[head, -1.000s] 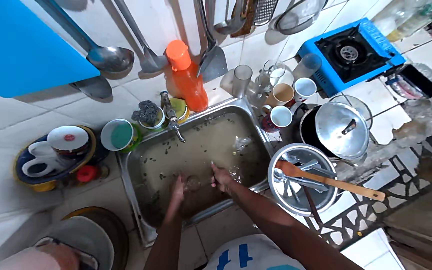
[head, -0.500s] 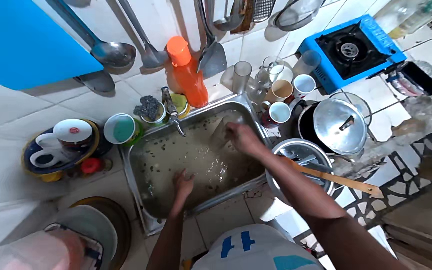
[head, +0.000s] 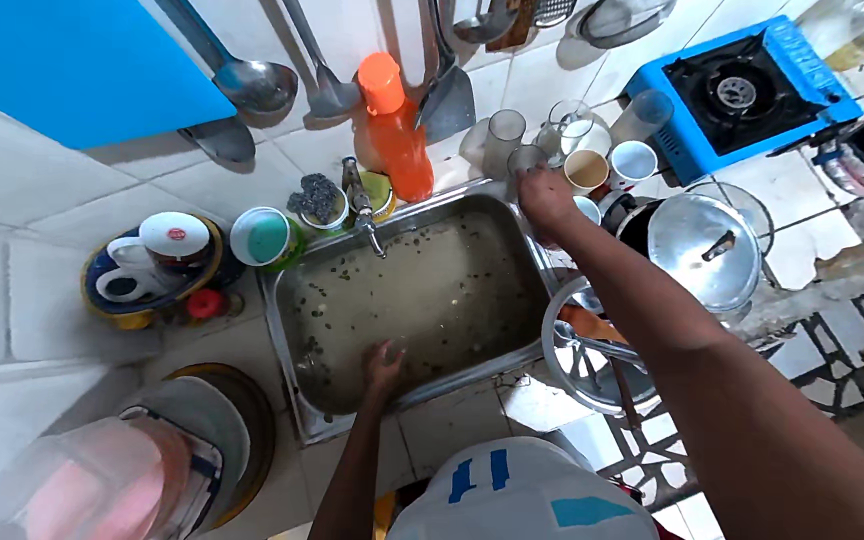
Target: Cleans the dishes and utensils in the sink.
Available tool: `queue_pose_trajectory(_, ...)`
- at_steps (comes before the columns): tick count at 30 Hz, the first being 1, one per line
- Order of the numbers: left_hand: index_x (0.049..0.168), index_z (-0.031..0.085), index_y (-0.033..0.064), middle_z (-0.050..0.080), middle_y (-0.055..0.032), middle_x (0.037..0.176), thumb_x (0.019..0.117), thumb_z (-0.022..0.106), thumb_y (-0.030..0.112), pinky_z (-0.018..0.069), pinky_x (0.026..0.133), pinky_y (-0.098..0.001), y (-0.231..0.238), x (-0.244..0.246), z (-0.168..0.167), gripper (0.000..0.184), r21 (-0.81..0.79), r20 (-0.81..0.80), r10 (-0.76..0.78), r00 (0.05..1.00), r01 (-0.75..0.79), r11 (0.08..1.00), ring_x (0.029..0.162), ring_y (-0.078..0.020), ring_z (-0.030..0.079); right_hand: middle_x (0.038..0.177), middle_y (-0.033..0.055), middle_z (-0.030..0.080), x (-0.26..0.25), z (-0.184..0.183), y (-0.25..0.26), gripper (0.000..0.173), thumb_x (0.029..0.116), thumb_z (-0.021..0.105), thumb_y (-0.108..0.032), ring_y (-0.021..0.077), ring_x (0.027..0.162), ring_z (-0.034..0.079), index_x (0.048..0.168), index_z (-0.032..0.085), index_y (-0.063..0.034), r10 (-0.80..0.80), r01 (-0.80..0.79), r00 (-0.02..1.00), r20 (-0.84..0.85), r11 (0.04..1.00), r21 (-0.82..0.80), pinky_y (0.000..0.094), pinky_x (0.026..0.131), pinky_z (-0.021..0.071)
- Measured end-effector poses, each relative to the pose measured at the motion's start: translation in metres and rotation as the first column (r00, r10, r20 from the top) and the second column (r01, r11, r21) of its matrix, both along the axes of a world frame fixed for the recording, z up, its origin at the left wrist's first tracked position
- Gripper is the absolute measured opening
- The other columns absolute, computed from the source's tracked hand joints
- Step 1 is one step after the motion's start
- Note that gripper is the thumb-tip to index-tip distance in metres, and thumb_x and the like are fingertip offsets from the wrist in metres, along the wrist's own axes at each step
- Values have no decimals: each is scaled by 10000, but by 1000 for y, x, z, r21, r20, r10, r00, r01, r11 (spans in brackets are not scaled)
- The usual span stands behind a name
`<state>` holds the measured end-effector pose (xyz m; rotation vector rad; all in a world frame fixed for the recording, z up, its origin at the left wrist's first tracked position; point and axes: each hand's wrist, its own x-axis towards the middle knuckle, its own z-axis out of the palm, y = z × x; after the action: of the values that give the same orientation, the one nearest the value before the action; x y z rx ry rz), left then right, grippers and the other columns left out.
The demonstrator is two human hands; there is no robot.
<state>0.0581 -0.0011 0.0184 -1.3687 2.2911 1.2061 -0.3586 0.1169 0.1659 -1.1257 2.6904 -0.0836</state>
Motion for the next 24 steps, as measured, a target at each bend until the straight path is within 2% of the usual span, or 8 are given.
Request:
queue_pose_trajectory(3,1400,585,-12,551,-247,1446,1016,636,303,341,1190,-505,3,2,-1,500,9,-28,-37,999,37,999,1399,-385,471,1235,279,648,-2,-3,-1,278,1036,475,-53,494,1234,587,1248,622,51,-8,8,1000,-20,1000,8,644,892,530)
queue_pose_trajectory(7,1432,566,14,525,-238,1475,1023,622,342,342,1193,-507,5,0,0,527,67,-6,-25,1000,25,997,1418,-378,450,1198,275,661,1,0,-2,271,1048,469,-85,484,1203,610,1216,636,47,5,-5,999,-43,1000,-4,644,866,536)
queue_pose_trajectory(9,1439,563,24,512,-234,1492,1024,622,360,333,1198,-512,7,-2,2,537,87,0,-12,1000,12,996,1434,-377,432,1200,273,664,7,4,-4,276,1050,476,-92,475,1212,608,1224,638,49,50,-53,997,-50,998,-47,634,889,526)
queue_pose_trajectory(12,1442,562,32,498,-239,1501,1020,627,374,335,1197,-521,7,-2,1,547,101,2,-16,1000,16,995,1442,-384,418,1131,261,680,14,3,-13,250,1049,488,-103,464,1142,649,1171,647,46,134,-146,987,-85,977,-154,602,849,562)
queue_pose_trajectory(15,1433,568,39,517,-232,1483,1023,612,379,362,1183,-529,7,0,4,534,114,-11,-39,999,40,993,1426,-389,436,1114,264,686,17,0,-31,263,1067,459,-108,466,1153,643,1155,639,64,211,-226,973,-89,948,-222,583,885,557)
queue_pose_trajectory(20,1438,564,56,487,-231,1514,1028,601,380,337,1194,-543,5,7,9,523,87,13,-71,997,70,994,1445,-409,404,1202,256,670,14,-7,-66,300,1057,463,-124,445,1205,626,1257,625,32,76,-75,997,0,983,-170,583,924,548)
queue_pose_trajectory(24,1450,555,67,433,-254,1549,1022,609,377,329,1197,-548,2,15,13,531,66,28,-26,999,24,998,1465,-423,369,1295,263,631,3,-20,-81,324,1068,445,-126,453,1264,591,1304,601,29,54,-56,998,-18,980,-190,600,938,541)
